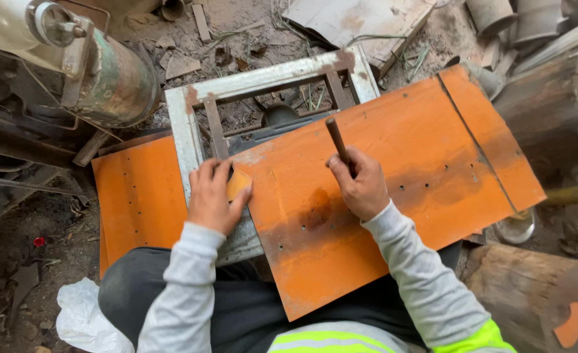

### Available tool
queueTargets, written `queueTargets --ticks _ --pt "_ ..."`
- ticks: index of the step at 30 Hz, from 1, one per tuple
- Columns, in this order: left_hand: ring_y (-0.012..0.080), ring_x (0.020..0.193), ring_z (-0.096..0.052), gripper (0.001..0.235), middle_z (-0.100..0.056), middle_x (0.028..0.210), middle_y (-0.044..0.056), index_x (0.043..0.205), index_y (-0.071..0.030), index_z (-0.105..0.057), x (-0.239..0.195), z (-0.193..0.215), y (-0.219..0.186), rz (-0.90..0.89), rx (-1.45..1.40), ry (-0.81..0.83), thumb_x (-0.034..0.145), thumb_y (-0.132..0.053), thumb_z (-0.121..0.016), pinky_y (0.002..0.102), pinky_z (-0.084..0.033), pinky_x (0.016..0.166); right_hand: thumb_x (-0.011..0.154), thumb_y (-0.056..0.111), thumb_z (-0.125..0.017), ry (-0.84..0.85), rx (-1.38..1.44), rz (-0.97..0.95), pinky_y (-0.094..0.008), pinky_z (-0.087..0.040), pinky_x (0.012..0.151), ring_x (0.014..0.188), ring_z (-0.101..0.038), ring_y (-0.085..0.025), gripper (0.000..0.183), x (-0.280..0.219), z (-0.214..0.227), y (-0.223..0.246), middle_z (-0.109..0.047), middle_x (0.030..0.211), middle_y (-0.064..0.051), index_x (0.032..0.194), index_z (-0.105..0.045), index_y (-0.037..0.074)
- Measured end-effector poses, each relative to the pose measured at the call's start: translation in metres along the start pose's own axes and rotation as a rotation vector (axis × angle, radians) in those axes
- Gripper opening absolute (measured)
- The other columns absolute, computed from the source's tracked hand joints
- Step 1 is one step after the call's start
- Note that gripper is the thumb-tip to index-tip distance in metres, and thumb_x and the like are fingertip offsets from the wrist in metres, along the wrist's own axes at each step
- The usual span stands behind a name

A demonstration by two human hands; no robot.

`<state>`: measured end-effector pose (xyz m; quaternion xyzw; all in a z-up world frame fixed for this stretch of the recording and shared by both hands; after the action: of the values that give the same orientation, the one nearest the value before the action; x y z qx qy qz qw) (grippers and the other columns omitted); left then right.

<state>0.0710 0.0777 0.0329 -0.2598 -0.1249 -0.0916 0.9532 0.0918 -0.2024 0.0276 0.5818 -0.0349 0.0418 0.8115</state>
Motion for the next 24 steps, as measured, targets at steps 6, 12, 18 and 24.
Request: queueTargets --ticks 6,12,18,24 --pt "0.0393 0.103 -0.057 0.041 -0.064 0.107 0.018 0.111 0.001 -0.062 -0.027 0.001 0.01 0.045 -0.035 0.024 0.079 -0.017 -0.08 0.046 -0.048 0.091 0.101 0.016 -0.066 0.023 0.005 -0.034 -0.025 -0.035 0.054 0.062 -0.041 -0.004 0.014 -0.02 -0.004 -0.013 -0.048 0.069 0.005 0.094 -0.068 0.004" --pt "0.0372 0.089 -0.067 0.045 -0.063 0.1 0.02 0.121 0.003 -0.043 -0.061 0.021 0.0 0.186 -0.517 -0.099 0.085 -0.013 -0.066 0.045 -0.053 0.081 0.114 0.024 -0.045 -0.226 -0.56 -0.08 -0.04 -0.048 0.063 0.065 -0.062 -0.028 0.032 0.011 0.116 -0.05 -0.063 0.074 -0.014 0.117 -0.074 0.009" --pt "0.0417 0.083 -0.066 0.019 -0.066 0.091 0.015 0.097 -0.004 -0.062 -0.093 0.022 -0.03 0.378 -0.265 0.047 0.092 -0.02 -0.07 0.045 -0.053 0.07 0.108 0.013 -0.06 -0.365 -1.015 -0.052 -0.055 -0.049 0.095 0.107 -0.064 -0.047 0.019 0.055 0.276 -0.131 -0.069 0.112 -0.028 0.118 -0.069 -0.001" --pt "0.0418 0.091 -0.066 0.014 -0.067 0.102 0.019 0.101 0.001 -0.062 -0.096 0.028 -0.05 0.259 -0.329 -0.116 0.094 -0.01 -0.065 0.045 -0.054 0.077 0.106 0.01 -0.058 -0.342 -1.085 0.001 -0.052 -0.052 0.094 0.105 -0.068 -0.046 0.02 0.045 0.283 -0.171 -0.071 0.106 -0.027 0.119 -0.069 -0.001"
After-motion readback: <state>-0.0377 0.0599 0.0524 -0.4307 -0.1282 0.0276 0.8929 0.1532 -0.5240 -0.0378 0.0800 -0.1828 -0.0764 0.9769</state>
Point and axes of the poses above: each hand's wrist, its own x-axis towards the middle knuckle, its own z-axis out of the back of the hand, y = z × x, the point moved 7 cm from there along x, towards the middle knuckle
